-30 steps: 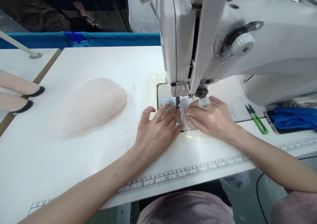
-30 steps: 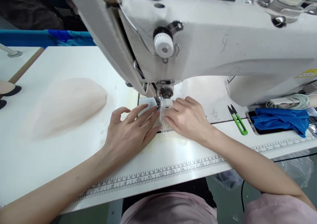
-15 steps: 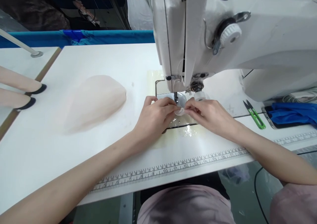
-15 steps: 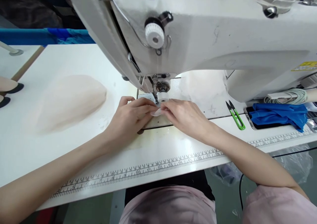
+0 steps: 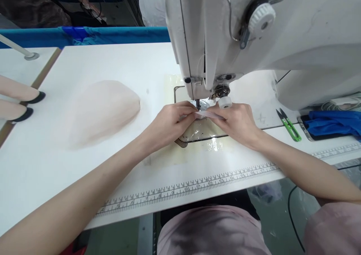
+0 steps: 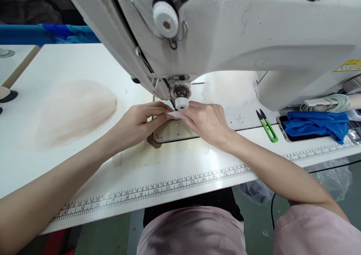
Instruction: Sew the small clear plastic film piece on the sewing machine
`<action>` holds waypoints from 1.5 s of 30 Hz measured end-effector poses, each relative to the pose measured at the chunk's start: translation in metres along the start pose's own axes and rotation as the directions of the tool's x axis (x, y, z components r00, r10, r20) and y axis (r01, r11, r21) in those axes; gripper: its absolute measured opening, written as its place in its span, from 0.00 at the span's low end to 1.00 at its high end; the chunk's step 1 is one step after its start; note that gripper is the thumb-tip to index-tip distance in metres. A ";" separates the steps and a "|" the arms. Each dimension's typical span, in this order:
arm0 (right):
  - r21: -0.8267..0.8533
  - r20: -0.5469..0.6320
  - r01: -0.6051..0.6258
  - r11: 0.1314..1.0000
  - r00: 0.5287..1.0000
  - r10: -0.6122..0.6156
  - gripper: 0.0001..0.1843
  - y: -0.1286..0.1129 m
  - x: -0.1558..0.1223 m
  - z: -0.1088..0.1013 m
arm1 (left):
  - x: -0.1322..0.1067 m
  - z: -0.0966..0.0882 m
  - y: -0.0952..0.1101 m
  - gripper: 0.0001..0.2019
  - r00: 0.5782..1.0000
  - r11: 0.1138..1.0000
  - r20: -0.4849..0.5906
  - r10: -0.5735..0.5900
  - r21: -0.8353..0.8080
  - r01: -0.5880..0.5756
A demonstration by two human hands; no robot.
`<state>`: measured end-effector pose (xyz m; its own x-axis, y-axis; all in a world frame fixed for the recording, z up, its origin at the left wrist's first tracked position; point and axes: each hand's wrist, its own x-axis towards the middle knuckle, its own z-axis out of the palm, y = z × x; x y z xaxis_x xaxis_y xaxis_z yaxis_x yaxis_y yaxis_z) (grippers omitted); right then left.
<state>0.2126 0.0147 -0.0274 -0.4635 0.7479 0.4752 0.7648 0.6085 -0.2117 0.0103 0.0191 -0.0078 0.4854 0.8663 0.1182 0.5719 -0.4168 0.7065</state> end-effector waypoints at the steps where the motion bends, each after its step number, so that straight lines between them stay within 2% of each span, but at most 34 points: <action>1: 0.006 0.009 -0.003 1.000 1.000 0.003 0.25 0.000 0.000 0.000 | 0.000 0.000 -0.001 0.14 1.000 1.000 0.006 0.015 -0.009 -0.015; 5: 0.056 0.069 0.003 0.998 0.998 -0.007 0.22 -0.001 -0.001 0.001 | -0.004 0.001 -0.007 0.15 0.992 0.992 0.020 0.121 0.031 -0.121; 8: 0.077 0.099 0.043 0.996 0.994 -0.051 0.19 -0.001 -0.004 -0.001 | -0.011 0.006 -0.012 0.16 0.967 0.953 0.003 0.255 0.167 -0.252; 10: 0.043 0.100 0.110 0.993 0.988 -0.114 0.17 -0.002 -0.006 -0.002 | -0.017 0.011 -0.015 0.15 0.940 0.897 -0.013 0.341 0.303 -0.321; 13: -0.037 0.082 0.231 0.972 0.970 -0.227 0.12 -0.003 -0.008 -0.005 | -0.026 0.016 -0.015 0.13 0.902 0.776 0.016 0.432 0.503 -0.381; 17: -0.083 0.086 0.335 0.938 0.941 -0.329 0.12 -0.004 -0.010 -0.006 | -0.038 0.018 -0.006 0.16 0.888 0.630 0.071 0.454 0.680 -0.376; 21: -0.097 0.048 0.374 0.922 0.927 -0.371 0.13 -0.005 -0.010 -0.004 | -0.045 0.019 0.002 0.16 0.897 0.552 0.100 0.430 0.757 -0.349; 28: -0.127 0.037 0.377 0.917 0.926 -0.375 0.13 -0.006 -0.010 -0.004 | -0.046 0.019 0.001 0.17 0.912 0.541 0.128 0.389 0.770 -0.339; 34: -0.113 0.048 0.374 0.921 0.928 -0.371 0.13 -0.005 -0.010 -0.004 | -0.043 0.017 0.001 0.18 0.921 0.613 0.099 0.376 0.719 -0.327; 38: -0.105 0.026 0.370 0.923 0.929 -0.369 0.13 -0.003 -0.010 -0.001 | -0.041 0.017 -0.003 0.19 0.909 0.599 0.095 0.406 0.724 -0.343; 42: -0.062 0.058 0.334 0.940 0.942 -0.331 0.14 0.000 -0.008 0.003 | -0.037 0.015 -0.004 0.20 0.932 0.628 0.128 0.338 0.707 -0.325; 45: -0.090 0.085 0.310 0.947 0.949 -0.302 0.14 0.002 -0.004 0.005 | -0.034 0.013 -0.004 0.20 0.952 0.658 0.135 0.274 0.696 -0.288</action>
<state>0.2137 0.0138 -0.0344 -0.7093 0.5485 0.4428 0.6209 0.7836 0.0239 -0.0001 -0.0123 -0.0235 0.7082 0.6733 0.2124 0.6966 -0.7154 -0.0550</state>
